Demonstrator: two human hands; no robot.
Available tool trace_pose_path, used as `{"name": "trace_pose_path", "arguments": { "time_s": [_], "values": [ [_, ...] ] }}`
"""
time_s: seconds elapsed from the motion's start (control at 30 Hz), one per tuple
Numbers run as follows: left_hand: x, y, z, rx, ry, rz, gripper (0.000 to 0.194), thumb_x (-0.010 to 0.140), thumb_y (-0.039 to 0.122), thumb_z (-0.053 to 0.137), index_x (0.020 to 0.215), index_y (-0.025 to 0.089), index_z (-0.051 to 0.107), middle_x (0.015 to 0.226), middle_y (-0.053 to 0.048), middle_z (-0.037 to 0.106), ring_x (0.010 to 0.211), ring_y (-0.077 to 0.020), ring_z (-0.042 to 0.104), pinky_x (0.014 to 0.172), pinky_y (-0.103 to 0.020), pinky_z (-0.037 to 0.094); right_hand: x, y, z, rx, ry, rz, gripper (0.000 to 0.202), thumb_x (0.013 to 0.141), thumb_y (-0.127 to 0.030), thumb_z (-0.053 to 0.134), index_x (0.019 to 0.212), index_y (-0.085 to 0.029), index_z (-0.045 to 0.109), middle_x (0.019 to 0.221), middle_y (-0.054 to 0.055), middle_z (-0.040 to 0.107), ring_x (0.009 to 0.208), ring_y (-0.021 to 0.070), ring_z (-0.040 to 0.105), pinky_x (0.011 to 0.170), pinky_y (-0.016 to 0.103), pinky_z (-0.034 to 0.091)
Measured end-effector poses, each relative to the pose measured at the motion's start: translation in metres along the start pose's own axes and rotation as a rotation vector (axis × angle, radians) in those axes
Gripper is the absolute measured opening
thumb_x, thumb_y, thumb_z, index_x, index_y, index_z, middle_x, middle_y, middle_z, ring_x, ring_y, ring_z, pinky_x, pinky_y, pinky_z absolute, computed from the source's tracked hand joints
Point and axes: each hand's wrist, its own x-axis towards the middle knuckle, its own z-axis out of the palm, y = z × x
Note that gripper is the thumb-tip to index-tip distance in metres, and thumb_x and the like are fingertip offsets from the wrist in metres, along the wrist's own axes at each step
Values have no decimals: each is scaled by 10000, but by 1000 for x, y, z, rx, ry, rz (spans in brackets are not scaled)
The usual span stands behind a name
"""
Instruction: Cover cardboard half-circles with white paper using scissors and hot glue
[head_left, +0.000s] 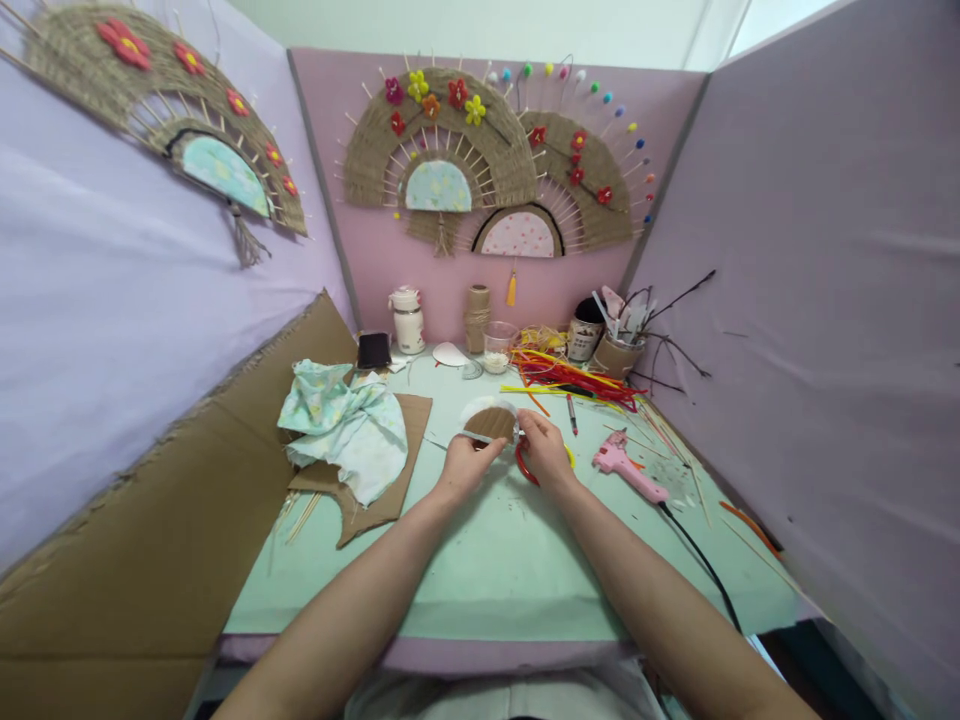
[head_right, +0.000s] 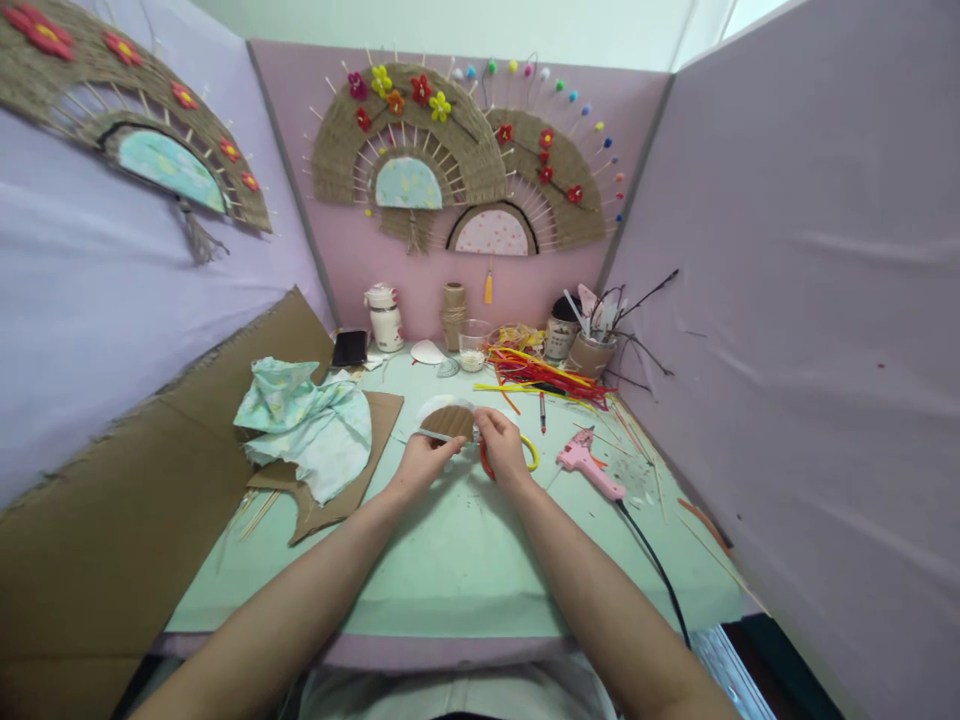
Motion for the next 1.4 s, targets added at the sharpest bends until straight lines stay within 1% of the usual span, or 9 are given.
{"name": "trace_pose_path", "arguments": {
  "time_s": [0.23, 0.43, 0.53, 0.73, 0.93, 1.07, 1.2, 1.3, 1.4],
  "values": [
    [-3, 1, -1, 203, 33, 106, 174, 671, 300, 721, 571, 165, 677, 507, -7, 589, 511, -150, 505, 551, -259, 346, -2, -8, 1, 9, 72, -45, 285, 779, -444, 619, 820, -179, 716, 820, 62, 706, 764, 206, 620, 691, 315, 501],
    [-3, 5, 1, 5, 65, 118, 181, 691, 355, 732, 726, 178, 717, 634, -40, 673, 715, -214, 609, 656, -268, 423, -2, -6, 3, -17, 124, -114, 194, 752, -354, 617, 790, -191, 716, 835, 64, 704, 779, 209, 639, 719, 333, 522],
    [-4, 5, 2, -2, 57, 116, 189, 705, 372, 725, 713, 184, 709, 620, -36, 667, 784, -235, 626, 706, -284, 445, -1, -5, 3, -23, 132, -124, 182, 741, -339, 616, 784, -186, 705, 823, 63, 707, 760, 205, 639, 718, 335, 522],
    [-6, 3, 1, 133, 62, 219, 286, 763, 419, 657, 637, 166, 696, 604, -29, 647, 696, -208, 592, 697, -279, 426, -3, -10, 2, -26, 114, -120, 157, 722, -320, 605, 740, -178, 669, 708, 36, 676, 642, 177, 596, 627, 300, 487],
    [-7, 0, -3, 269, 62, 229, 406, 806, 476, 604, 546, 165, 625, 502, -3, 551, 566, -153, 488, 603, -263, 387, -4, -15, 2, -16, 49, -122, 136, 712, -304, 596, 734, -177, 639, 665, 11, 630, 603, 154, 553, 591, 279, 451],
    [-3, -2, -4, 116, 54, 197, 337, 753, 474, 680, 698, 142, 694, 622, -24, 644, 640, -159, 563, 648, -263, 441, -7, -19, 1, -3, 0, -138, 101, 678, -273, 609, 712, -184, 640, 663, -3, 609, 613, 147, 530, 602, 275, 429],
    [3, -1, -3, -239, -1, 6, 384, 659, 459, 775, 857, 137, 703, 763, -48, 704, 691, -162, 626, 646, -265, 495, -11, -26, -2, 45, -41, -140, 84, 636, -264, 662, 622, -191, 624, 653, -15, 587, 622, 137, 502, 600, 263, 402],
    [4, 5, -3, -469, -74, -122, 371, 661, 376, 795, 926, 143, 679, 847, -62, 727, 721, -160, 661, 679, -276, 533, -8, -26, -4, 131, -3, -91, 171, 708, -350, 635, 638, -197, 603, 657, -15, 573, 631, 136, 500, 589, 255, 393],
    [0, 11, -3, -560, -182, -188, 322, 707, 291, 771, 972, 144, 662, 900, -79, 738, 744, -163, 676, 706, -286, 552, -2, -21, -4, 232, 32, 7, 282, 782, -473, 564, 749, -198, 615, 667, -10, 579, 600, 130, 496, 533, 239, 372]
  ]
}}
